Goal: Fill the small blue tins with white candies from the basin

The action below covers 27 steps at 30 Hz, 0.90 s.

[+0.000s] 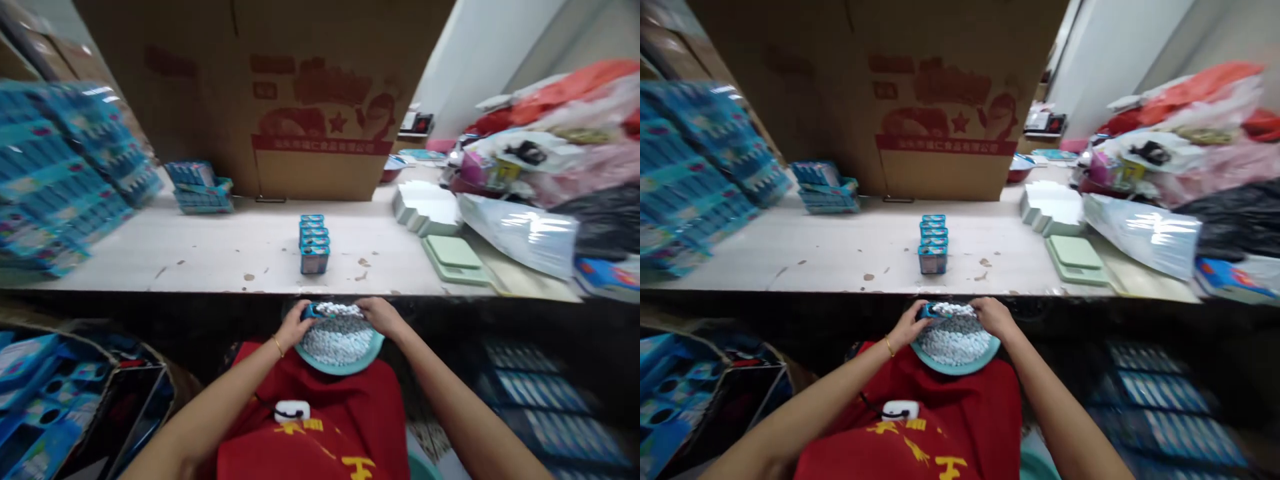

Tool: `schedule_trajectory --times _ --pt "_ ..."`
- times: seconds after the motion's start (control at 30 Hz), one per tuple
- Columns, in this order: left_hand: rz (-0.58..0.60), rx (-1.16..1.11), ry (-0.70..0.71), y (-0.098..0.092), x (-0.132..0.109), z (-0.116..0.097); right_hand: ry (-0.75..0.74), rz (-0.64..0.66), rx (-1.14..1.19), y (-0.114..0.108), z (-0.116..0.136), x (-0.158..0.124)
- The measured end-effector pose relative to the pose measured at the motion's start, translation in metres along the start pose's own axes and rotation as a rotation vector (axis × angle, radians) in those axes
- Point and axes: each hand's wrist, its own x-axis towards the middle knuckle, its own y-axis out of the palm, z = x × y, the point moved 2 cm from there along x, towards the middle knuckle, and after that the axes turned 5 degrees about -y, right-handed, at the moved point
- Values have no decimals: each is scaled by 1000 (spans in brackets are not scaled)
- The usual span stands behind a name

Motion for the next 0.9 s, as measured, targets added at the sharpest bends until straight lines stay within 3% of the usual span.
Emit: schedule_trajectory --times 0.17,0.43,0.5,0.6,0.67,0.77,0.9 --pt "10 62 38 9 4 6 51 75 -228 -12 22 -1" --pt "8 119 39 17 6 11 13 77 -510 -29 76 4" --pt "6 95 29 15 5 11 17 78 -521 -34 75 1" --pt "-12 20 17 8 0 16 61 74 -477 -35 50 -14" --pt "-26 -26 8 0 -6 21 138 78 -436 -24 22 -27" --pt "-44 -62 -24 -10 -14 29 288 105 -341 15 -13 -34" --pt "-94 -105 -58 -17 -16 34 338 91 -143 86 -13 -9"
